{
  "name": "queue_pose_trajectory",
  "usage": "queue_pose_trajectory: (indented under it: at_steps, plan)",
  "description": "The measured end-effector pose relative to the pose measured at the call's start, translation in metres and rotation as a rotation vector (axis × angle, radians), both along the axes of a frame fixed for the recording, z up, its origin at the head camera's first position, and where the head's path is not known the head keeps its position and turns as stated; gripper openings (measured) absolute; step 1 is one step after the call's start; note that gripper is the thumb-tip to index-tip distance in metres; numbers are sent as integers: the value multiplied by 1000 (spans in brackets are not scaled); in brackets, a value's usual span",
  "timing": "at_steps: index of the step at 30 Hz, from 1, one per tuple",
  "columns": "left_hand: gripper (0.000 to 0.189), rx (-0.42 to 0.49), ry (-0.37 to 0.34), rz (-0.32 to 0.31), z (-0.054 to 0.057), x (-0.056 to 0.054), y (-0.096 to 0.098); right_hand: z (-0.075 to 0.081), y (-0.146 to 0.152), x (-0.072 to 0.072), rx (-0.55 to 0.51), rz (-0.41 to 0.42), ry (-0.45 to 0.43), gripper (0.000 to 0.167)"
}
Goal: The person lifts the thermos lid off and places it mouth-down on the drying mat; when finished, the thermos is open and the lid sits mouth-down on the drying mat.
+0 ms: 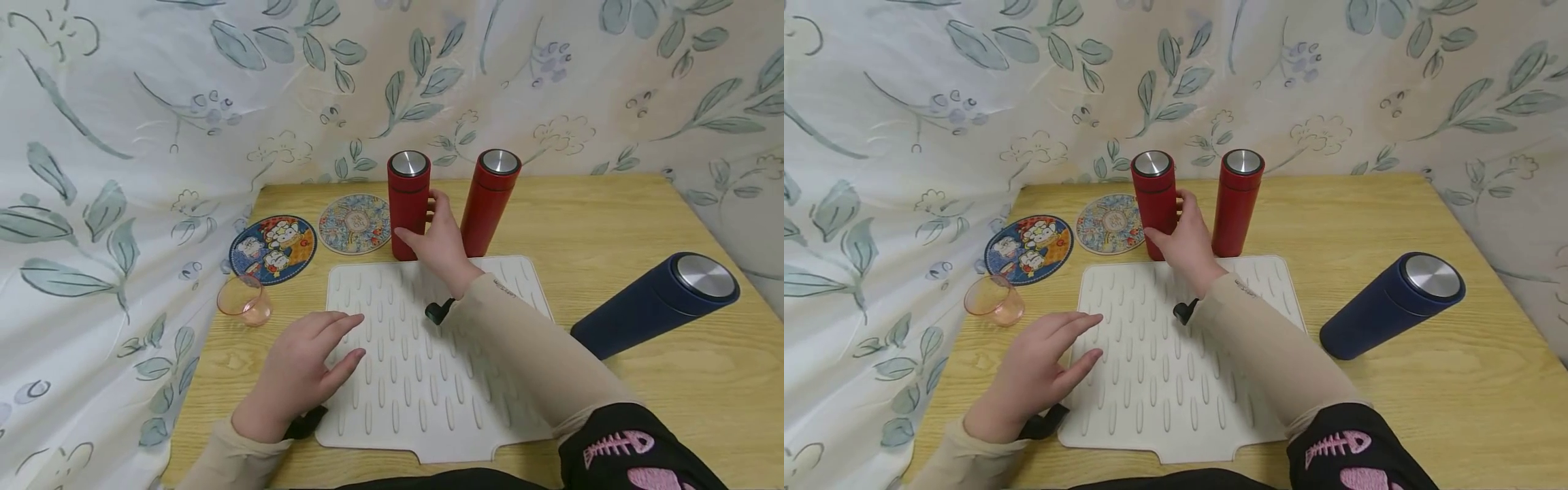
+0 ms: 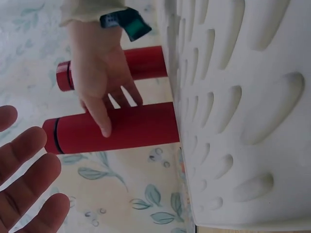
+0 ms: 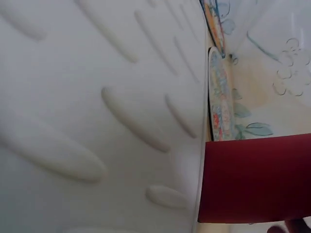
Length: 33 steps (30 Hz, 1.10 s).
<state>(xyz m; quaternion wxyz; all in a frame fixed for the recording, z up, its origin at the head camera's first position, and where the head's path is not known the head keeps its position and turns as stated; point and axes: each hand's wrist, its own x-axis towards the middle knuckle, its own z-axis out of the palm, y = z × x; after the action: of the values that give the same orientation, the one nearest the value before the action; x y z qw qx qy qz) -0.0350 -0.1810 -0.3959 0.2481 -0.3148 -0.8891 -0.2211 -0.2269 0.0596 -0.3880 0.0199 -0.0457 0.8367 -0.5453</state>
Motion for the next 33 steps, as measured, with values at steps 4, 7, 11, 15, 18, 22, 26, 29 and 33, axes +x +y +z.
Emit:
queue_pose_trajectory:
  at_steps: [4, 7, 11, 15, 18, 22, 26, 29, 33]
  plan:
    - [43, 3, -28, 8, 6, -8, 2, -2, 0, -3, -11, -16, 31, 88]
    - [47, 3, -54, 12, 16, -19, 5, 3, 4, -2, -10, -19, 75, 87]
    - [51, 12, -64, 7, 39, -40, 10, 22, 12, 8, -22, -7, 142, 87]
    - [51, 35, 18, -8, 77, -65, 13, 43, 23, 28, -36, 47, 172, 86]
    - [56, 76, 12, -27, 114, -78, 16, 52, 32, 46, -33, 130, 179, 84]
    - [71, 126, -156, -79, 151, -80, 24, 56, 49, 74, 11, 235, 178, 84]
    - [80, 100, -291, -160, 167, -74, 31, 57, 65, 98, 105, 319, 197, 80]
    - [81, 55, -361, -254, 169, -68, 34, 57, 73, 112, 194, 371, 218, 81]
    - [74, -13, -465, -365, 166, -60, 35, 58, 81, 125, 273, 415, 216, 86]
